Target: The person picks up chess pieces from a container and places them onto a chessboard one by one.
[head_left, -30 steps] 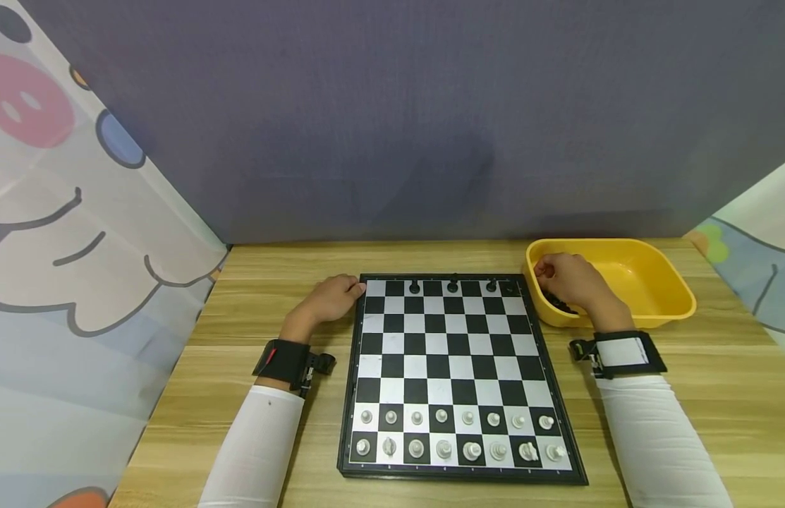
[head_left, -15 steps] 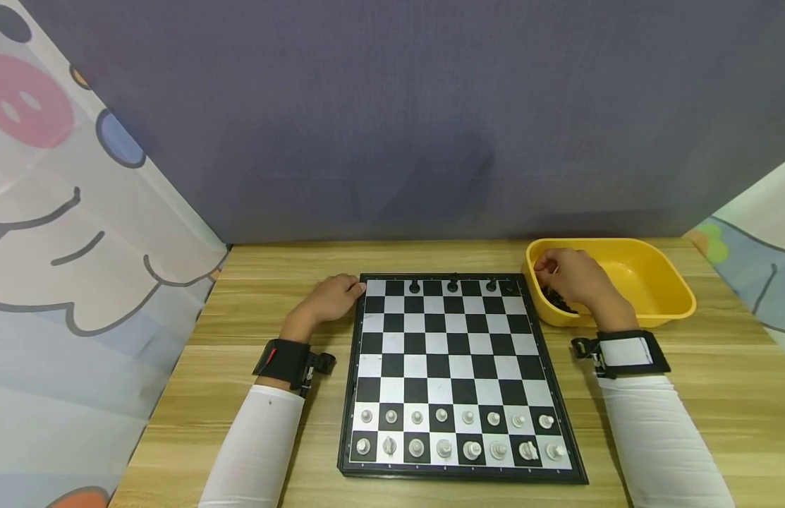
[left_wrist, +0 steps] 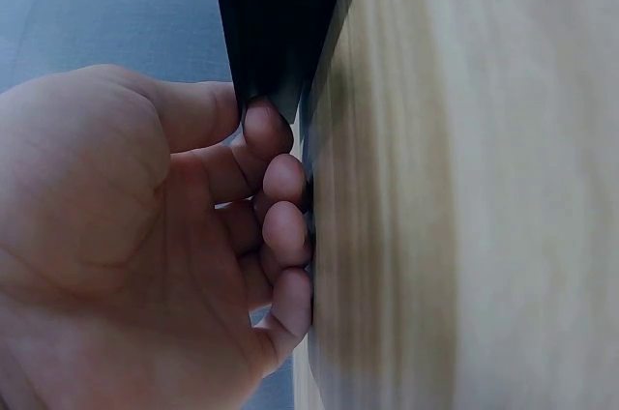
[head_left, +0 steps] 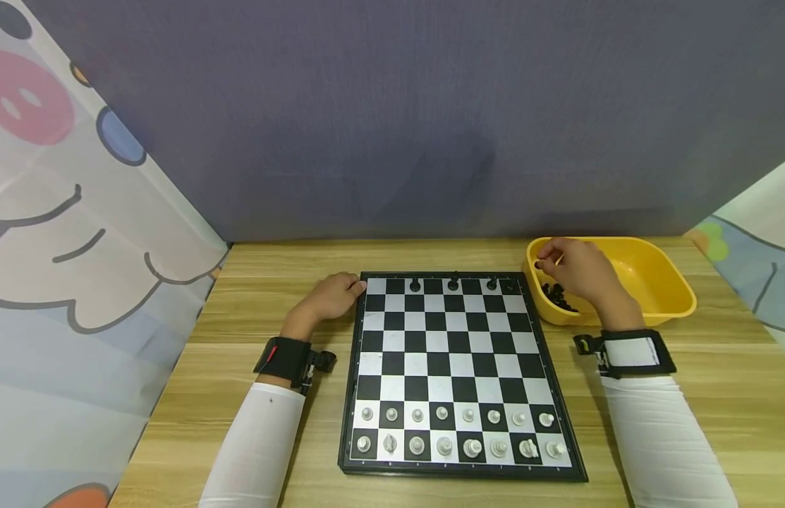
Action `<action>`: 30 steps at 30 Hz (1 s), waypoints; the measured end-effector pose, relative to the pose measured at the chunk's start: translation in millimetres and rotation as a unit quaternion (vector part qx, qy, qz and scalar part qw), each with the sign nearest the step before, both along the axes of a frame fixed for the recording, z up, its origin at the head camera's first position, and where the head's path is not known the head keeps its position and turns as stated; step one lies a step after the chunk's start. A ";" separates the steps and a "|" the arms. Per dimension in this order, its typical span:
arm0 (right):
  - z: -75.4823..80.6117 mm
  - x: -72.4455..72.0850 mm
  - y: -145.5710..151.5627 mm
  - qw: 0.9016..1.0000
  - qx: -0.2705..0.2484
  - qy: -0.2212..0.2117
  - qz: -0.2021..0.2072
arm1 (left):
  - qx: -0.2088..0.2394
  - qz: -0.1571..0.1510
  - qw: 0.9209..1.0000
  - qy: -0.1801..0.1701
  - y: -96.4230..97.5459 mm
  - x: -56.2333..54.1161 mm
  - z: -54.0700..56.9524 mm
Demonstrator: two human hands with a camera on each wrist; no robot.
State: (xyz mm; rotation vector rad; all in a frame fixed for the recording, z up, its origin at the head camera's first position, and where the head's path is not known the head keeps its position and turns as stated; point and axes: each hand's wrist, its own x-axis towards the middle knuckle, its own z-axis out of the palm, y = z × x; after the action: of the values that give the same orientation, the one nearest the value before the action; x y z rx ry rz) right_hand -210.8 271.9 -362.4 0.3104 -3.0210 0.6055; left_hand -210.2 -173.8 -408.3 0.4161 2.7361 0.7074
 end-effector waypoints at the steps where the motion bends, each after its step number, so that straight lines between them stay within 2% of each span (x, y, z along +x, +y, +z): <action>1: 0.7 0.3 -0.2 1.000 0.000 0.009 -0.001 | 0.000 0.000 1.000 0.000 0.1 0.1 0.2; 8: 8.9 4.2 -5.8 0.997 -0.032 0.065 -0.040 | 0.004 0.002 1.000 0.000 0.2 0.1 -0.1; 12: 11.4 6.6 -7.5 0.994 -0.044 0.092 -0.050 | 0.005 0.003 1.000 -0.001 0.3 -0.1 -0.3; 21: 14.7 8.7 -17.1 0.987 -0.061 0.146 -0.039 | 0.012 0.002 1.000 -0.007 1.3 0.6 0.5; 30: 19.2 15.1 -38.9 0.985 -0.064 0.163 -0.006 | 0.007 0.004 1.000 -0.004 1.0 -0.5 -0.5</action>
State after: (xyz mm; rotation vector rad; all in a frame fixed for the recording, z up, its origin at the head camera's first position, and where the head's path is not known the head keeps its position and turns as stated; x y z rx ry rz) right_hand -195.8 233.0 -343.2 0.3480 -2.6566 0.6698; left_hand -210.7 -172.8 -408.8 0.4043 2.7284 0.7283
